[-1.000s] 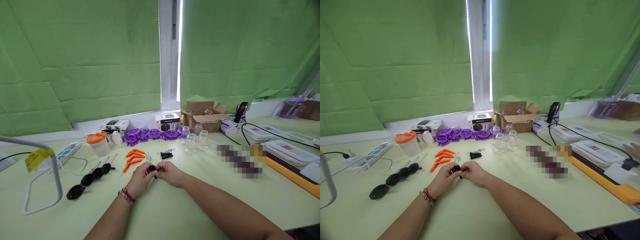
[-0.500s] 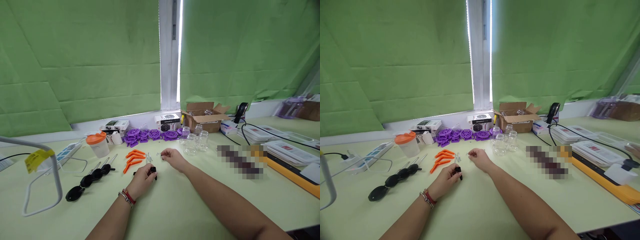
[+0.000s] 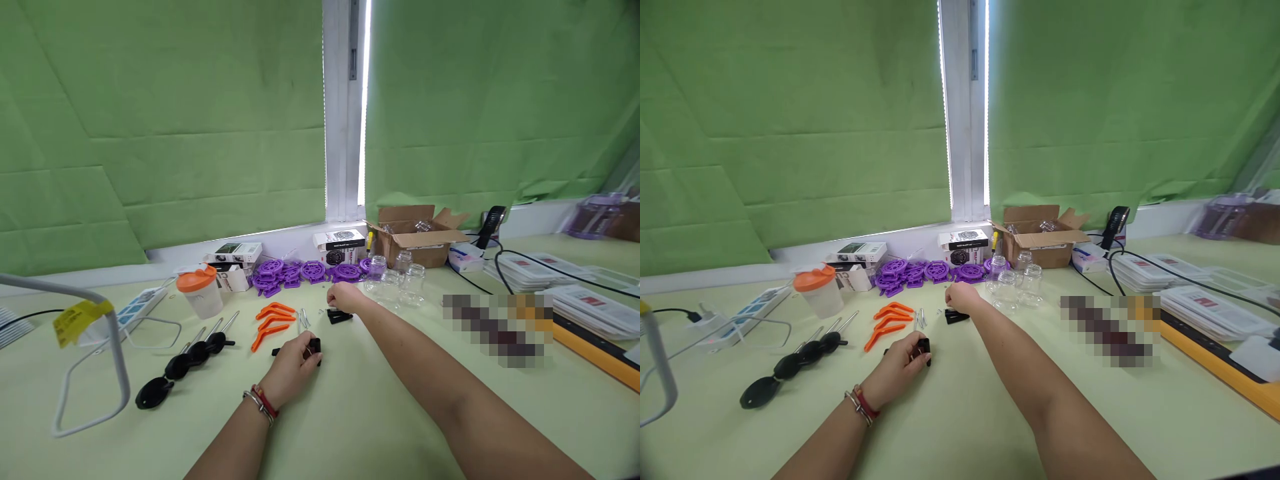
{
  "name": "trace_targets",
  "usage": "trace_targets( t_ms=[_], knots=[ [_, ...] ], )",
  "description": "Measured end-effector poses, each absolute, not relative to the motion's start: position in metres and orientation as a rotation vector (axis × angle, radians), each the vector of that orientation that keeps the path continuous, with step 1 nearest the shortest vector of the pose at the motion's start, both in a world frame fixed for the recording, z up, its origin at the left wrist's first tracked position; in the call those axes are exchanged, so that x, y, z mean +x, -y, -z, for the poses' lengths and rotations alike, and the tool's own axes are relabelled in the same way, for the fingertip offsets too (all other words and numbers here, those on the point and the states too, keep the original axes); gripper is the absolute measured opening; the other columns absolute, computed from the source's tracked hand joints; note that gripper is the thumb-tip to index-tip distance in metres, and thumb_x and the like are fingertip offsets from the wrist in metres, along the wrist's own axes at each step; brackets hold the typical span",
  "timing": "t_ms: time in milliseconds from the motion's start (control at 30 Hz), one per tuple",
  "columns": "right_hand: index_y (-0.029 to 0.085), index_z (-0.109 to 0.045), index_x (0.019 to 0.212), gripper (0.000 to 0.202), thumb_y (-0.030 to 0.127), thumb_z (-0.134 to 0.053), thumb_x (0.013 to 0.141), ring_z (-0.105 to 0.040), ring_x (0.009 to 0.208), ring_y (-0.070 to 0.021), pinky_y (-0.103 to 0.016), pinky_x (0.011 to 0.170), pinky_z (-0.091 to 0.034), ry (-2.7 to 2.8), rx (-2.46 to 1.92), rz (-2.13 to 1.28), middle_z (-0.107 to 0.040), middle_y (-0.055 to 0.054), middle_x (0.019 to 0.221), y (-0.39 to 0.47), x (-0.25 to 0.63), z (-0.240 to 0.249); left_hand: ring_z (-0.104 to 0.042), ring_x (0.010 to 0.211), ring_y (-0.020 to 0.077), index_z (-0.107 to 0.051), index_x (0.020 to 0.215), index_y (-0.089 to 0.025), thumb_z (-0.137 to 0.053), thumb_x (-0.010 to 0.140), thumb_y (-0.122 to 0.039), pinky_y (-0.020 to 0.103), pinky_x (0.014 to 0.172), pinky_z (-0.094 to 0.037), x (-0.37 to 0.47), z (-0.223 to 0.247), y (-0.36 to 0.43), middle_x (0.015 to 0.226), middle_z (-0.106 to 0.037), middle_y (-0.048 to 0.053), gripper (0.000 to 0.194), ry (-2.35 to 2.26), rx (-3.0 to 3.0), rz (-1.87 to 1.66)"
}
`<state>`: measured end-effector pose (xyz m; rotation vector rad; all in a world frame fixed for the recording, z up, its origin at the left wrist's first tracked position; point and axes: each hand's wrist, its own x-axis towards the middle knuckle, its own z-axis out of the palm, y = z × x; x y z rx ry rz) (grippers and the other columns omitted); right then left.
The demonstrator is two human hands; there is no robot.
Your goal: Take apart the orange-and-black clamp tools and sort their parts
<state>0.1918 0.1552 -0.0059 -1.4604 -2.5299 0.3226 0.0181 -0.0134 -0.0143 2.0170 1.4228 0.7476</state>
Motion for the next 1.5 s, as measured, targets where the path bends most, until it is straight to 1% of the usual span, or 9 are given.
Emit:
trace_targets(
  t_ms=[133, 333, 567, 767, 1100, 1500],
  knots=[
    [0.021, -0.074, 0.076, 0.015, 0.016, -0.063, 0.067, -0.062, 0.079, -0.0184, -0.022, 0.063, -0.04, 2.612, -1.471, -0.305, -0.072, -0.004, 0.081, -0.159, 0.185, 0.004, -0.047, 0.065, 0.0144, -0.05, 0.082, -0.02, -0.049, 0.081, -0.031, 0.024, 0.057, -0.033, 0.018, 0.014, 0.014, 0.071, -0.054, 0.0, 0.011, -1.433, 2.021, -0.735],
    [0.023, -0.075, 0.074, 0.013, 0.016, -0.066, 0.067, -0.062, 0.076, -0.0186, -0.022, 0.062, -0.04, 2.672, -1.428, -0.3, -0.072, -0.005, 0.08, -0.163, 0.18, 0.005, -0.048, 0.065, 0.015, -0.051, 0.083, -0.02, -0.049, 0.081, -0.032, 0.024, 0.057, -0.032, 0.018, 0.012, 0.014, 0.072, -0.056, 0.0, 0.012, -1.451, 2.038, -0.727],
    [0.022, -0.075, 0.071, 0.014, 0.012, -0.066, 0.066, -0.062, 0.072, -0.0182, -0.023, 0.06, -0.04, 2.679, -1.4, -0.317, -0.072, -0.005, 0.077, -0.164, 0.177, 0.007, -0.048, 0.065, 0.015, -0.051, 0.083, -0.021, -0.049, 0.082, -0.032, 0.024, 0.057, -0.032, 0.018, 0.013, 0.014, 0.073, -0.057, 0.0, 0.012, -1.46, 2.051, -0.719],
    [0.021, -0.075, 0.073, 0.014, 0.012, -0.066, 0.066, -0.062, 0.068, -0.0179, -0.023, 0.057, -0.039, 2.68, -1.393, -0.328, -0.071, -0.005, 0.075, -0.166, 0.18, 0.009, -0.048, 0.066, 0.015, -0.051, 0.084, -0.021, -0.049, 0.082, -0.033, 0.024, 0.057, -0.032, 0.017, 0.013, 0.014, 0.073, -0.056, 0.0, 0.012, -1.463, 2.05, -0.716],
    [0.021, -0.074, 0.069, 0.012, 0.012, -0.067, 0.066, -0.061, 0.068, -0.0175, -0.023, 0.057, -0.038, 2.667, -1.39, -0.319, -0.07, -0.005, 0.071, -0.167, 0.181, 0.013, -0.048, 0.066, 0.0152, -0.051, 0.083, -0.021, -0.049, 0.081, -0.033, 0.024, 0.057, -0.032, 0.019, 0.011, 0.014, 0.074, -0.058, 0.001, 0.013, -1.46, 2.039, -0.713],
    [0.021, -0.073, 0.071, 0.012, 0.013, -0.066, 0.066, -0.061, 0.074, -0.0188, -0.023, 0.061, -0.039, 2.618, -1.39, -0.361, -0.07, -0.006, 0.076, -0.164, 0.183, 0.013, -0.048, 0.065, 0.0148, -0.051, 0.082, -0.021, -0.049, 0.081, -0.032, 0.024, 0.057, -0.033, 0.019, 0.011, 0.015, 0.073, -0.057, 0.0, 0.012, -1.458, 2.026, -0.727]
  ],
)
